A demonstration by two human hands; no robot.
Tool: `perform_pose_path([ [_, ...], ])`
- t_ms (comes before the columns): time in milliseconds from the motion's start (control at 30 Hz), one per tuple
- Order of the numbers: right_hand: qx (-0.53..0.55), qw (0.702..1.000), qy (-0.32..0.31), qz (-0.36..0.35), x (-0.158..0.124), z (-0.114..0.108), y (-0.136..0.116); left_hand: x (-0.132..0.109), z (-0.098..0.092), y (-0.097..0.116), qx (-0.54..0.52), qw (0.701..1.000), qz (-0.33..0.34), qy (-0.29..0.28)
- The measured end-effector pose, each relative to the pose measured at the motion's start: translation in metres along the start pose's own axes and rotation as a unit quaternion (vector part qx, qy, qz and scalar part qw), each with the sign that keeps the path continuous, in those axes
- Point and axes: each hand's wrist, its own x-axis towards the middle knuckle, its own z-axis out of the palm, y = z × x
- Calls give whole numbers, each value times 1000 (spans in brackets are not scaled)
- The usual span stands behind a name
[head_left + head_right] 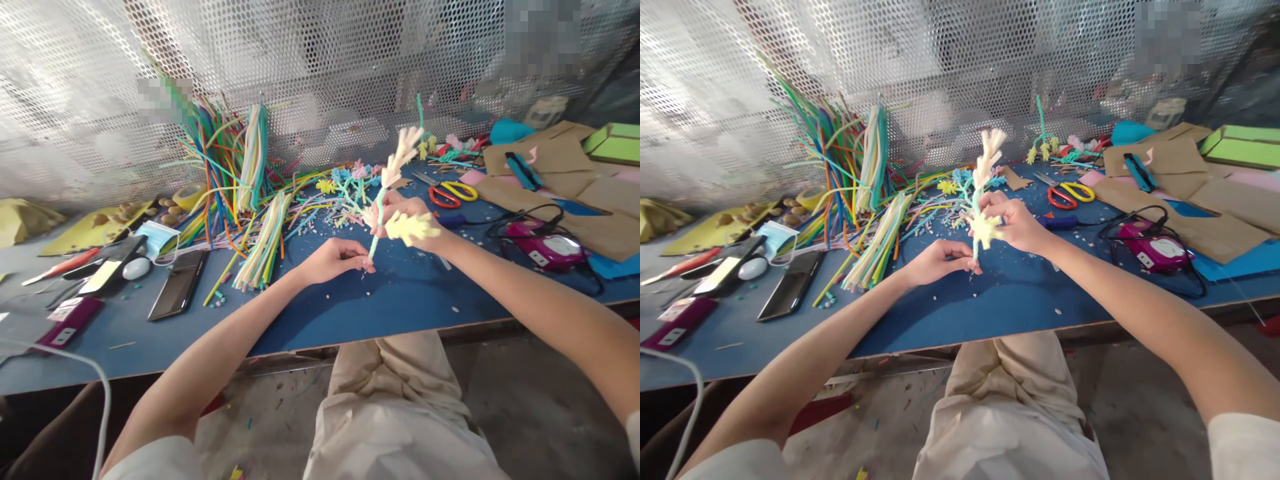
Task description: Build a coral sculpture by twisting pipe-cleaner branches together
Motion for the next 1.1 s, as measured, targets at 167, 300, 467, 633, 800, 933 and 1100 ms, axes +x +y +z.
perform_pose_path([
  [167,-117,989,66,-65,-1,5,-12,-3,-3,-3,322,929,54,173],
  [300,-201,960,175,-86,-5,14,-19,-3,-1,-6,434,860,57,262],
  [467,-210,951,226,-31,-4,17,-21,-3,0,-1,460,842,38,280],
  [633,-65,984,160,31,1,14,-17,-3,-3,-1,435,864,22,252],
  [800,99,990,63,78,3,1,-6,-3,-5,3,243,955,42,164],
  [933,150,985,-23,82,2,-8,2,-3,-2,8,94,993,48,55],
  [1100,192,974,-65,98,3,-4,5,-3,1,11,-7,1000,14,-21],
])
